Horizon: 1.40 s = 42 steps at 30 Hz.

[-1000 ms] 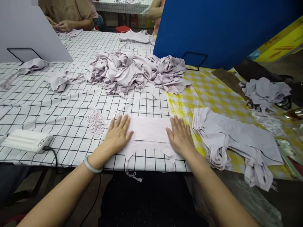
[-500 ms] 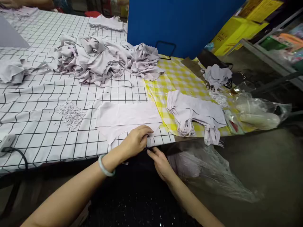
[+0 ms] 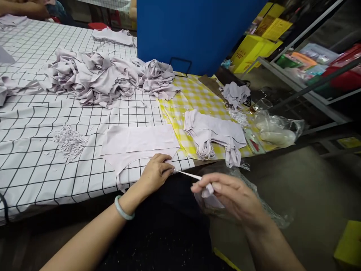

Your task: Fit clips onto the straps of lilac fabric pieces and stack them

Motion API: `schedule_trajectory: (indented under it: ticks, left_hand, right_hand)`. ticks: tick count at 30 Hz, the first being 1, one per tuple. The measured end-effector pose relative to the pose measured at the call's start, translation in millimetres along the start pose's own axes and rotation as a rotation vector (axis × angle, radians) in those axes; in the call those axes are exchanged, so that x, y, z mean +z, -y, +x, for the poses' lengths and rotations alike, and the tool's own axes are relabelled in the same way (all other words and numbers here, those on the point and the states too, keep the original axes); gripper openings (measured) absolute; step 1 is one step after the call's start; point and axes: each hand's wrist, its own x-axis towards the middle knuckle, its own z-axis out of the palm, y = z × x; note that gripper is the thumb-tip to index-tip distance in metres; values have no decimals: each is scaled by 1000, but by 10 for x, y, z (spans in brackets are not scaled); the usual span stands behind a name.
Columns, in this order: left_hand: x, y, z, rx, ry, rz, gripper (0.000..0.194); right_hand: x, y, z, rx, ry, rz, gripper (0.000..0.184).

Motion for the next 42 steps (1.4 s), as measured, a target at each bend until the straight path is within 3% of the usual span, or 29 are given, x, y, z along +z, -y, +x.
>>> schedule_trajectory:
  ticks: [4,8,10,13,15,18,20,22,25,29,31,36,39,42]
  left_hand:
    - [4,14,3,-10,-4,-2,14]
    - [11,31,-12,-9,-13,-10,14]
    - [32,40,-23,-6,-16,-20,14]
    - [34,16,-27,9,-19,-56,16]
    - [-40,-56,-3,-15,-87,-148,20]
    - [-296,-239,90,-136,-320,-347,27]
    - [-497,-349,170,-197,-386,-412,16]
    - [-641,-408,219,-255,-309,-440,6]
    - [-683,-415,166,-403,-140,-518,9]
    - [-566,-361,-56,-528,-24,-637,13]
    - [-524,-280,-106,-483,7,-571,12]
    - [-516,171,131,-140,-43,-32,14]
    - [-476,432,295,-84,34,121,22]
    - [-411,552,350,-72,28,172,20]
  right_hand:
    - [-145,219,413,-59,23,49,25]
    - [-98,275,839,-218,-213,-107,26]
    - [-8,305,984,-299,-285,-76,25]
    - [162,349,1077,-268,-215,139,26]
    - [268,351,1066,-189,-143,192,28]
    - [400,293,996,-97,-68,42,31]
    - [475,226,943,-86,-60,-122,34]
    - [543,153,892,-112,-87,-276,36]
    - [620,37,794,-120,-105,-412,39]
    - [652,-159,642,-5,-17,-284,31]
    - [636,-255,632,65,-24,-171,31]
    - [560,-328,935,254,-163,178,29]
    - [562,-273,1165,366,-213,310,19]
    - [616,-225,1303,426,-249,335,11]
